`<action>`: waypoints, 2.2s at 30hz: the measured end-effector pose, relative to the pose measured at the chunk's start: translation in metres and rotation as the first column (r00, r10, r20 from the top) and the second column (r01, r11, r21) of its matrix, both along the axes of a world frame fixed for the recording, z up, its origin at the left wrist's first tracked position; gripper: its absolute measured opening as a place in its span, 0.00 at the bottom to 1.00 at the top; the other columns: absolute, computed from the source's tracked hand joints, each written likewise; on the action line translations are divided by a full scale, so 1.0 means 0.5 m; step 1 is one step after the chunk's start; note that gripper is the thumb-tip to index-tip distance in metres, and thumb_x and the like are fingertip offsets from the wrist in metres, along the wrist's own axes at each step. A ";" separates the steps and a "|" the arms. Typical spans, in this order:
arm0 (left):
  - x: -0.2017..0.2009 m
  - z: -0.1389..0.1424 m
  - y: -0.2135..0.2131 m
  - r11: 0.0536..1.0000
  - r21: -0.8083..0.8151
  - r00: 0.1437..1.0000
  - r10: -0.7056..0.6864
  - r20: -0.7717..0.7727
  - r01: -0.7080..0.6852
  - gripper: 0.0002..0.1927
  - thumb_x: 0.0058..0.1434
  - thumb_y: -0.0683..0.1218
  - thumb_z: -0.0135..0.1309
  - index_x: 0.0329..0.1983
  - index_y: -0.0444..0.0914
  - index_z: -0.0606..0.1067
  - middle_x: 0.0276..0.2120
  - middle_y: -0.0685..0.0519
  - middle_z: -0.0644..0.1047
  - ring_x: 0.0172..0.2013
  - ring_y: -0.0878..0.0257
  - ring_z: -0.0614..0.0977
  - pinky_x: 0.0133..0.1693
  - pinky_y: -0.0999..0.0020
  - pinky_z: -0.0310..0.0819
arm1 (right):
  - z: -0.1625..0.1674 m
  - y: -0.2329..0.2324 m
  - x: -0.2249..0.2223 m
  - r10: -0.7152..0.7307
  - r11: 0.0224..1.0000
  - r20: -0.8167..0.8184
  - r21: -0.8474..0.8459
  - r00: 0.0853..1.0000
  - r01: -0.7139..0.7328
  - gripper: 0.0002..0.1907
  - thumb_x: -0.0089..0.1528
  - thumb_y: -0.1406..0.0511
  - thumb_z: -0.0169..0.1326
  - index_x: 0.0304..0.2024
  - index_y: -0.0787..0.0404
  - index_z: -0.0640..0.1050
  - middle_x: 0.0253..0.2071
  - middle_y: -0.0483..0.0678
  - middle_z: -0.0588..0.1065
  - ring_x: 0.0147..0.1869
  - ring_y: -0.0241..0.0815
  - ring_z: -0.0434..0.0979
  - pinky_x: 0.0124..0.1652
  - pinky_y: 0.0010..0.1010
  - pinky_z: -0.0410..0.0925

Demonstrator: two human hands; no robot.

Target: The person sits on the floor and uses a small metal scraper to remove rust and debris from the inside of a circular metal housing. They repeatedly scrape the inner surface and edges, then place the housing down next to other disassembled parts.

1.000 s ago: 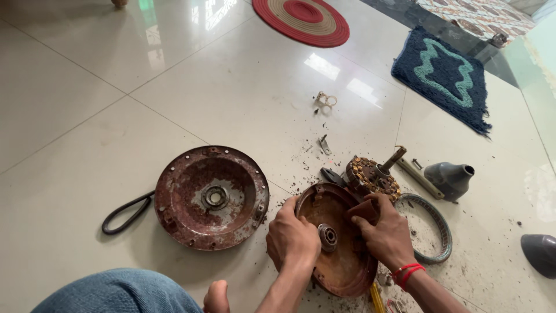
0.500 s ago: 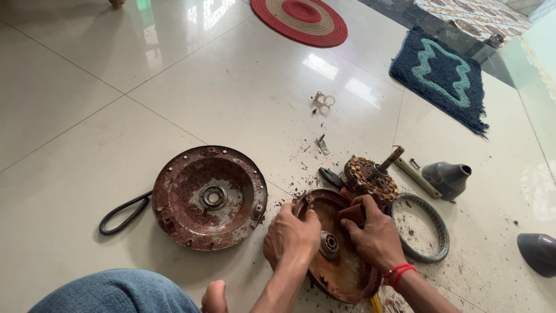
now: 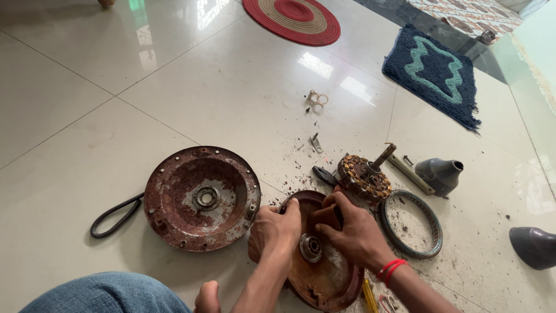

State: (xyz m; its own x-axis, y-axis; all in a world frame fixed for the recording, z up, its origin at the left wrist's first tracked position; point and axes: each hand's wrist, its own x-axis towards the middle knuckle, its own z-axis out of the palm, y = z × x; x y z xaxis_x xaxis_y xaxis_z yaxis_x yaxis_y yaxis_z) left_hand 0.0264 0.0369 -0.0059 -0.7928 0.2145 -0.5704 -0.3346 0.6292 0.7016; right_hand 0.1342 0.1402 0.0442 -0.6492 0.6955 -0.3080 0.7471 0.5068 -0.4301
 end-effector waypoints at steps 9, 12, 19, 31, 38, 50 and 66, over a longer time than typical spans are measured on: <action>-0.007 0.051 -0.002 0.998 0.048 0.998 -0.048 0.048 0.045 0.20 0.64 0.62 0.49 0.33 0.44 0.81 0.18 0.59 0.73 0.20 0.63 0.71 0.25 0.63 0.57 | 0.036 0.125 0.046 -0.464 0.846 -0.382 -0.459 0.799 0.271 0.20 0.59 0.64 0.63 0.49 0.66 0.71 0.48 0.62 0.75 0.50 0.52 0.78 0.48 0.38 0.74; -0.010 0.057 -0.003 0.997 0.016 0.996 -0.079 0.037 0.078 0.20 0.63 0.60 0.47 0.34 0.42 0.82 0.22 0.54 0.78 0.24 0.59 0.77 0.27 0.59 0.60 | 0.028 0.121 0.042 -0.470 0.856 -0.285 -0.378 0.836 0.353 0.21 0.60 0.62 0.62 0.50 0.65 0.73 0.49 0.62 0.77 0.49 0.52 0.77 0.45 0.37 0.73; -0.014 0.067 -0.005 0.999 -0.008 0.996 -0.049 0.076 0.050 0.21 0.62 0.61 0.45 0.43 0.43 0.78 0.33 0.49 0.83 0.32 0.55 0.84 0.33 0.55 0.71 | 0.000 0.052 0.006 -0.235 0.966 -0.201 -0.157 0.951 0.206 0.25 0.61 0.60 0.56 0.59 0.57 0.71 0.53 0.54 0.79 0.53 0.47 0.83 0.49 0.36 0.79; -0.008 0.070 -0.006 0.999 0.017 0.999 0.035 0.031 -0.035 0.18 0.61 0.59 0.46 0.43 0.46 0.80 0.30 0.52 0.82 0.33 0.56 0.83 0.35 0.55 0.72 | -0.028 0.057 0.040 -0.237 0.971 -0.201 -0.014 0.950 0.240 0.23 0.65 0.57 0.52 0.62 0.54 0.73 0.51 0.55 0.79 0.50 0.50 0.84 0.46 0.42 0.81; -0.011 0.074 -0.010 0.999 0.037 0.995 0.011 0.099 -0.015 0.18 0.63 0.58 0.44 0.44 0.46 0.79 0.28 0.52 0.83 0.31 0.57 0.85 0.34 0.55 0.74 | -0.046 0.055 0.064 -0.238 0.966 -0.337 0.014 0.911 0.258 0.24 0.63 0.59 0.51 0.62 0.57 0.71 0.52 0.57 0.78 0.52 0.52 0.82 0.45 0.45 0.80; -0.008 0.072 -0.010 1.000 0.011 0.999 0.026 0.046 -0.026 0.17 0.62 0.59 0.46 0.43 0.48 0.80 0.32 0.51 0.84 0.35 0.54 0.85 0.37 0.55 0.74 | -0.022 -0.035 0.048 0.000 0.957 -0.232 0.282 0.973 0.067 0.21 0.58 0.65 0.60 0.53 0.60 0.74 0.59 0.49 0.77 0.49 0.49 0.85 0.47 0.38 0.79; -0.007 0.044 0.002 0.985 0.145 0.989 0.075 0.131 -0.094 0.16 0.63 0.55 0.44 0.41 0.43 0.78 0.27 0.52 0.82 0.28 0.59 0.84 0.33 0.56 0.78 | -0.001 -0.030 0.033 -0.158 0.987 -0.144 -0.021 0.977 0.157 0.24 0.60 0.59 0.62 0.55 0.56 0.70 0.52 0.51 0.81 0.50 0.46 0.86 0.47 0.37 0.80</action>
